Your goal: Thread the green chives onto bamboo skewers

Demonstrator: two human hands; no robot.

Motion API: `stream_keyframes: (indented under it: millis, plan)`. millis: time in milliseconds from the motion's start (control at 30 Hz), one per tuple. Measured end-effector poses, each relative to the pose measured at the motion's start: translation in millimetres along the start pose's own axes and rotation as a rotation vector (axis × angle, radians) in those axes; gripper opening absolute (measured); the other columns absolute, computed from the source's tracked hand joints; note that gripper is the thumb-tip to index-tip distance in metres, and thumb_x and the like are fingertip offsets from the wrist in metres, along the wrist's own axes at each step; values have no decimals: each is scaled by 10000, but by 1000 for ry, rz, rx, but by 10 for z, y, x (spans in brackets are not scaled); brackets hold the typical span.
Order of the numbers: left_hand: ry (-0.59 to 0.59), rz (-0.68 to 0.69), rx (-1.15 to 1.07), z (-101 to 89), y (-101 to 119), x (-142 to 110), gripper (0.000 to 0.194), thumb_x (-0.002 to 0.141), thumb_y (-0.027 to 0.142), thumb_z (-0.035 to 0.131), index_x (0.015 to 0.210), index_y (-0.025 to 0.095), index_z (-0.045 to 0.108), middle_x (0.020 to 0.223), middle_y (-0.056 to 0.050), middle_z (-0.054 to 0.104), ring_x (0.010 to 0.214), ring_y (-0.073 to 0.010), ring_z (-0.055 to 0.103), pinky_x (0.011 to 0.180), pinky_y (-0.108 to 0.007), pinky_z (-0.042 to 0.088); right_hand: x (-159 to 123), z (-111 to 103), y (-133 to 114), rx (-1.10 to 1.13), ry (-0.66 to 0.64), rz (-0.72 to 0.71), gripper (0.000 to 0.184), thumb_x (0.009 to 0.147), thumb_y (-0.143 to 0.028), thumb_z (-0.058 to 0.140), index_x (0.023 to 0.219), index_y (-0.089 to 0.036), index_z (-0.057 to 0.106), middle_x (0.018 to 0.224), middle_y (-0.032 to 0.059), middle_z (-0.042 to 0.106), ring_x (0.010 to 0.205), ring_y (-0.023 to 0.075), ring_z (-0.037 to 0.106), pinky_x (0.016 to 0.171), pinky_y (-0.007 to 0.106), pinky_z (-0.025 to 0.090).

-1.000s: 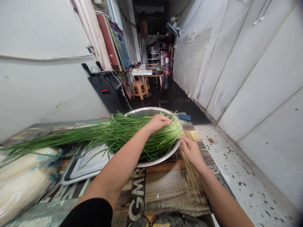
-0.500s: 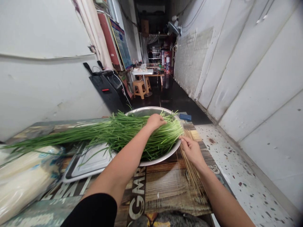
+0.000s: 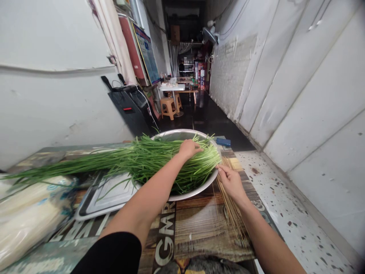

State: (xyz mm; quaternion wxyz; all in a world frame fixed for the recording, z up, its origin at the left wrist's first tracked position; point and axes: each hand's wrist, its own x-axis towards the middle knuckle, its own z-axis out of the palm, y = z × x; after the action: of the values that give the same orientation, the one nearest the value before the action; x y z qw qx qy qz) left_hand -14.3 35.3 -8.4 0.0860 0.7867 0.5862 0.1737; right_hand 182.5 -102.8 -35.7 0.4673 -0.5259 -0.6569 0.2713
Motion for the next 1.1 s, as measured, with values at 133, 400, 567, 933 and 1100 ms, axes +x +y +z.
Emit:
stream_keyframes:
  millis: [133, 400, 567, 933, 1100]
  plan:
    - [50, -2, -37, 2, 21, 9, 196, 704, 347, 658, 831, 228, 748, 920, -68, 679, 949, -220, 564, 901, -306, 386, 3, 5, 7, 8, 5, -16, 330, 850, -333, 450, 1005, -168, 690, 990, 76, 707, 906, 225, 651, 806, 341, 497]
    - [96, 44, -441, -66, 164, -41, 222, 726, 250, 609, 888, 158, 731, 834, -54, 714, 768, -171, 625, 740, -265, 452, 8, 10, 31, 45, 4, -24, 320, 849, -323, 455, 1005, -166, 686, 985, 74, 706, 886, 213, 646, 769, 321, 497]
    - [82, -1, -628, -114, 235, -93, 232, 678, 287, 663, 839, 139, 739, 824, -72, 722, 758, -169, 634, 737, -265, 455, 8, 12, 46, 43, -6, 2, 350, 845, -339, 449, 1008, -133, 681, 832, 65, 711, 651, 171, 620, 616, 282, 482]
    - [42, -97, -779, -186, 344, -164, 268, 677, 316, 629, 799, 101, 731, 645, -50, 661, 559, -102, 518, 546, -219, 389, 3, 4, -8, 103, -13, 21, 344, 832, -339, 455, 989, -127, 675, 792, 66, 695, 715, 190, 631, 635, 287, 487]
    - [14, -105, -862, -200, 371, -172, 248, 673, 287, 615, 785, 94, 724, 618, -40, 636, 547, -88, 495, 534, -209, 370, 10, 5, -5, 92, -12, 21, 354, 833, -344, 451, 986, -120, 679, 679, 49, 670, 712, 197, 630, 632, 287, 489]
